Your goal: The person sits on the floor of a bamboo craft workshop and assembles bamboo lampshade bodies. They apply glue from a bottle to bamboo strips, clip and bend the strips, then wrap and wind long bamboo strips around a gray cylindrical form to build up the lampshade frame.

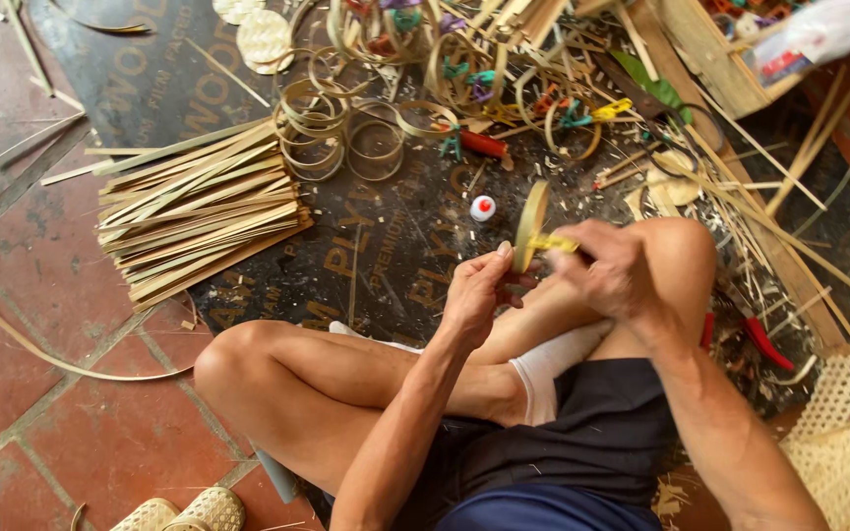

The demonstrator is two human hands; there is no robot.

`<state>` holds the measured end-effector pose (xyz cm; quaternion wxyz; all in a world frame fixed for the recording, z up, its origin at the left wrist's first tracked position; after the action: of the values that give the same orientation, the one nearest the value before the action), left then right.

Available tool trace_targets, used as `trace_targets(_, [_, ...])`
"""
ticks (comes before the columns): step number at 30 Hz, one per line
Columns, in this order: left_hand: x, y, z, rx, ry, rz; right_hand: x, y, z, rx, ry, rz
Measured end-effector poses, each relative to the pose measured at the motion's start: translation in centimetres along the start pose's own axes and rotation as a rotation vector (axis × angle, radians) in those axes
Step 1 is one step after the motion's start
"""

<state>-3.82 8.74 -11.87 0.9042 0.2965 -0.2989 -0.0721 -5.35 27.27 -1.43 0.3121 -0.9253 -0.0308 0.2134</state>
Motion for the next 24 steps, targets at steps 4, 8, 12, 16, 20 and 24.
trace_targets(4, [-0.8,-3.5,1.4,-0.100,0.032,0.127,-6.8,-0.5,6.3,0.264,0.135,0.064])
trace_targets(8, [-0.8,-7.5,2.0,-0.103,0.088,0.307,-12.5,-1.0,14.3,0.506,0.397,-0.060])
trace_targets(12, [-0.6,-9.0,2.6,-0.021,0.223,0.354,-13.3,-1.3,14.7,0.663,0.039,0.050])
trace_targets(16, [0.8,-10.7,5.9,-0.063,0.326,0.390,-7.6,-1.3,13.2,0.441,0.165,0.185])
trace_targets(20, [2.7,-11.8,10.5,-0.180,0.333,0.401,-0.9,1.7,11.8,0.071,0.488,0.164])
trace_targets(24, [4.1,-10.2,12.1,-0.376,0.282,0.375,1.5,3.0,7.5,0.428,0.112,0.139])
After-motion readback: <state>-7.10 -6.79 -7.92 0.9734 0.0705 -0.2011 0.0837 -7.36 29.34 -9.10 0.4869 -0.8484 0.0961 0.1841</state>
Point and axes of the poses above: each hand's wrist, its own x-axis away from the middle knuckle, its own y-axis out of the palm, z = x × y, the point moved 4 cm from there along -x, towards the middle knuckle, and after that the axes turned 4 degrees about z, right-handed, at the moved point
